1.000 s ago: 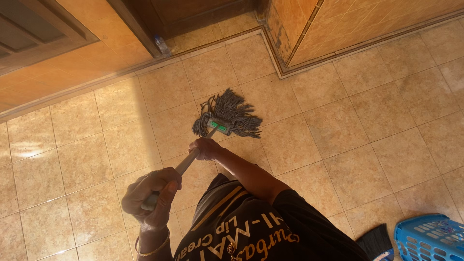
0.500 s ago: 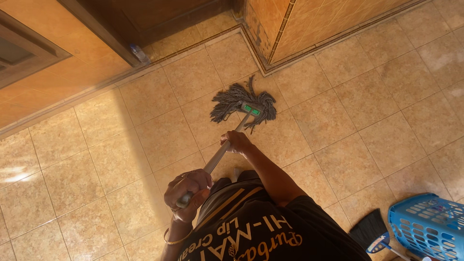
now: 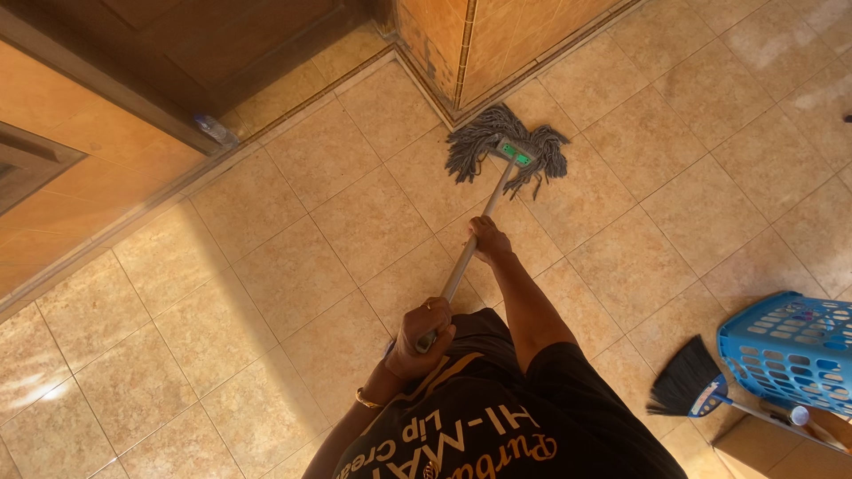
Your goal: The person mops the tiled floor of a balcony by moving a mop across the surface in a back-and-forth motion.
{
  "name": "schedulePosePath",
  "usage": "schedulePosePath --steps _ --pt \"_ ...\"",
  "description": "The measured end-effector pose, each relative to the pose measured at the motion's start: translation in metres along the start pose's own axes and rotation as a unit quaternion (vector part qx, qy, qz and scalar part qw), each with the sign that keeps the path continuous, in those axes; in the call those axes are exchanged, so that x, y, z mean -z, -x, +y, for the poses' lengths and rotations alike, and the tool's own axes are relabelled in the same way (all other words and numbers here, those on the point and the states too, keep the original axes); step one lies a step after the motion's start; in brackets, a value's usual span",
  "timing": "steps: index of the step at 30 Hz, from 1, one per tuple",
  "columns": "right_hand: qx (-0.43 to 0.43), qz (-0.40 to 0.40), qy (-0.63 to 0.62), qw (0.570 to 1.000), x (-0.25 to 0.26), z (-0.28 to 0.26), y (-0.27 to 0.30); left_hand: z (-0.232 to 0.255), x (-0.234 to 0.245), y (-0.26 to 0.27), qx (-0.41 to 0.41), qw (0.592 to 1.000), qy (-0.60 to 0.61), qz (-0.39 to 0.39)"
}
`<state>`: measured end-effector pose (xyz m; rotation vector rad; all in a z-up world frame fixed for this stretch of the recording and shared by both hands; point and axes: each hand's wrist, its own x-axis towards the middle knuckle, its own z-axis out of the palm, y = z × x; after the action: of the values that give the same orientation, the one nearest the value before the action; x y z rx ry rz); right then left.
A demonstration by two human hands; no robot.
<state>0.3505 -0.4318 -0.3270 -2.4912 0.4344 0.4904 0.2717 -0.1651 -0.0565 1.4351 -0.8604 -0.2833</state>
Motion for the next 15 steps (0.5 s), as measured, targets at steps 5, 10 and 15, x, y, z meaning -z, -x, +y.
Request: schedulePosePath --steps 5,10,15 --pt "0.054 0.074 -0.061 0.994 -0.026 -0.015 0.018 0.027 0.007 0.011 0.017 0.999 0.004 0.032" --pt "0.116 0.121 -0.135 0.977 -0.038 -0.073 0.057 0.081 0.044 0.013 0.023 0.998 -0.025 0.056" --pt "0.178 0.134 -0.175 0.959 -0.056 -0.149 0.101 0.149 0.105 0.015 0.072 0.996 -0.030 0.044"
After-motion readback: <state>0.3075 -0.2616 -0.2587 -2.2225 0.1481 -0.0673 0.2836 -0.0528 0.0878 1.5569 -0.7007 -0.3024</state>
